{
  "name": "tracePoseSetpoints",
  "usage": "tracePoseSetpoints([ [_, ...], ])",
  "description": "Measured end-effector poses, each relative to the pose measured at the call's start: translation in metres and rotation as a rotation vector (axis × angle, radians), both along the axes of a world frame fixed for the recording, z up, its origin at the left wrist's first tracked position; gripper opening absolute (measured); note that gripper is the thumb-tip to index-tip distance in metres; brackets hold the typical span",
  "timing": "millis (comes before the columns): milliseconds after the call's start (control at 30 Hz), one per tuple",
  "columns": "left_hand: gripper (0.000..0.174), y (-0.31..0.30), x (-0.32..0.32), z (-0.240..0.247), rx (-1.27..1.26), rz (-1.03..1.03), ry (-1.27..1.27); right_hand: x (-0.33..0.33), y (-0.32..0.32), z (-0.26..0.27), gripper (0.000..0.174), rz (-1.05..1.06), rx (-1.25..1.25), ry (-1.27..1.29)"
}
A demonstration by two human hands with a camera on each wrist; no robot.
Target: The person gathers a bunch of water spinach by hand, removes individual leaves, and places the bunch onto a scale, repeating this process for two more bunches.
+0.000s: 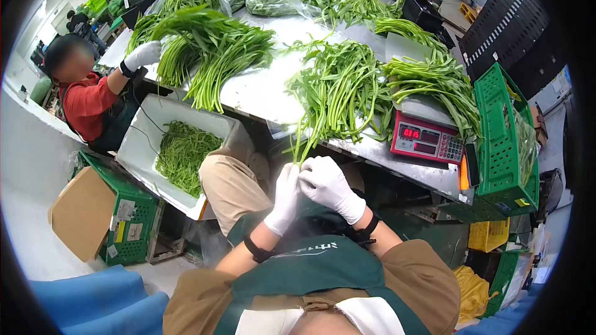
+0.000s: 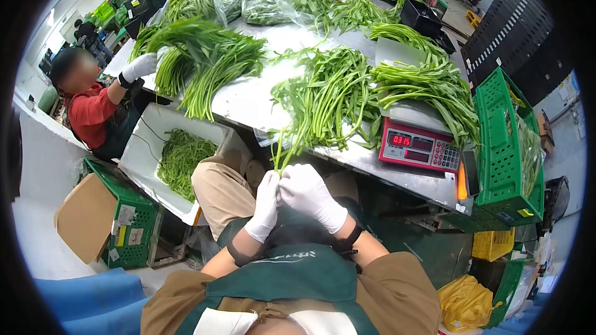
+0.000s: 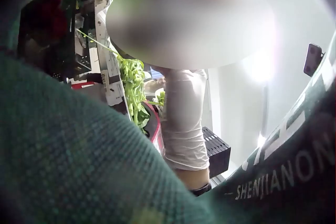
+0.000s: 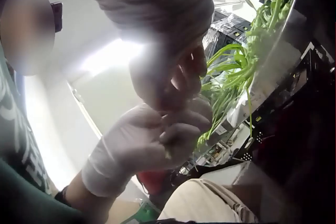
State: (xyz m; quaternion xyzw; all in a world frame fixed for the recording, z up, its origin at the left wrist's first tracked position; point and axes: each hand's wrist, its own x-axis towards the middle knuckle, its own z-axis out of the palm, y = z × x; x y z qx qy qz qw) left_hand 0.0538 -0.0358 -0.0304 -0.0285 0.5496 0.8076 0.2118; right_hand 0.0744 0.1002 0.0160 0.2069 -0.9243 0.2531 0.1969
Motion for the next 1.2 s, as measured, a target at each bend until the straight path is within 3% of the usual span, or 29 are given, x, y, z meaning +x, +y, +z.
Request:
tracePoseSetpoints([
  [100, 0.027, 0.007, -0.004, -0.007, -0.062, 0.110, 0.080, 0.004, 0.002, 0.016, 0.009, 0.086, -0.090, 0.105],
  [133, 0.029, 0.004, -0.006, -0.006, -0.033, 0.055, 0.025, 0.006, 0.002, 0.025, 0.010, 0.110, -0.142, 0.170],
  [200, 0.033, -0.007, -0.009, 0.003, 0.028, -0.044, -0.088, 0.007, 0.023, 0.058, 0.011, -0.091, -0.352, 0.375],
  [233, 0.033, -0.007, -0.011, 0.000, 0.083, -0.057, -0.090, 0.003, 0.029, 0.064, 0.009, -0.375, -0.569, 0.569],
  [267, 0.029, -0.008, -0.010, 0.002, 0.110, -0.087, -0.114, 0.000, 0.037, 0.079, 0.007, -0.494, -0.858, 0.673],
  [300, 0.028, -0.007, -0.007, 0.004, 0.113, -0.079, -0.092, -0.006, 0.028, 0.114, 0.020, -0.503, -1.158, 0.691],
  [333, 0.027, -0.004, -0.005, 0.005, 0.118, -0.072, -0.065, -0.007, 0.013, 0.122, 0.013, -0.305, -0.987, 0.491],
  [367, 0.028, -0.002, -0.004, 0.005, 0.088, -0.097, -0.058, -0.008, -0.003, 0.129, 0.020, -0.109, -0.807, 0.298],
  [400, 0.028, -0.004, -0.003, 0.006, 0.042, -0.145, 0.023, -0.019, -0.002, 0.116, 0.039, 0.126, -0.558, 0.011],
  [433, 0.029, 0.001, -0.003, -0.015, -0.205, 0.022, 0.394, -0.038, -0.035, 0.125, 0.050, 0.235, -0.353, -0.058],
  [467, 0.029, 0.009, -0.005, -0.052, -0.454, 0.188, 0.765, -0.044, -0.045, 0.103, 0.051, 0.245, -0.060, 0.039],
  [533, 0.033, -0.002, -0.002, -0.009, -0.176, 0.032, 0.386, -0.049, -0.032, 0.072, 0.047, 0.139, -0.139, 0.178],
  [567, 0.034, -0.007, 0.000, 0.013, -0.063, -0.007, 0.185, -0.044, -0.021, 0.065, 0.044, -0.015, -0.148, 0.193],
  [600, 0.036, -0.008, 0.001, 0.019, -0.041, -0.012, 0.142, -0.037, -0.011, 0.058, 0.041, -0.166, -0.157, 0.202],
  [633, 0.040, -0.009, 0.002, 0.010, -0.014, -0.011, 0.110, -0.036, -0.004, 0.050, 0.039, -0.137, -0.132, 0.121],
  [700, 0.038, -0.008, 0.005, -0.006, -0.025, -0.035, 0.135, -0.020, 0.001, 0.028, 0.034, -0.102, -0.102, -0.066],
  [1000, 0.040, 0.004, 0.009, -0.004, -0.037, -0.045, 0.136, -0.002, 0.014, 0.008, 0.037, -0.170, 0.071, 0.337],
  [1200, 0.042, -0.005, 0.014, -0.010, -0.013, -0.092, 0.147, -0.006, 0.020, -0.001, 0.030, -0.075, 0.002, 0.339],
])
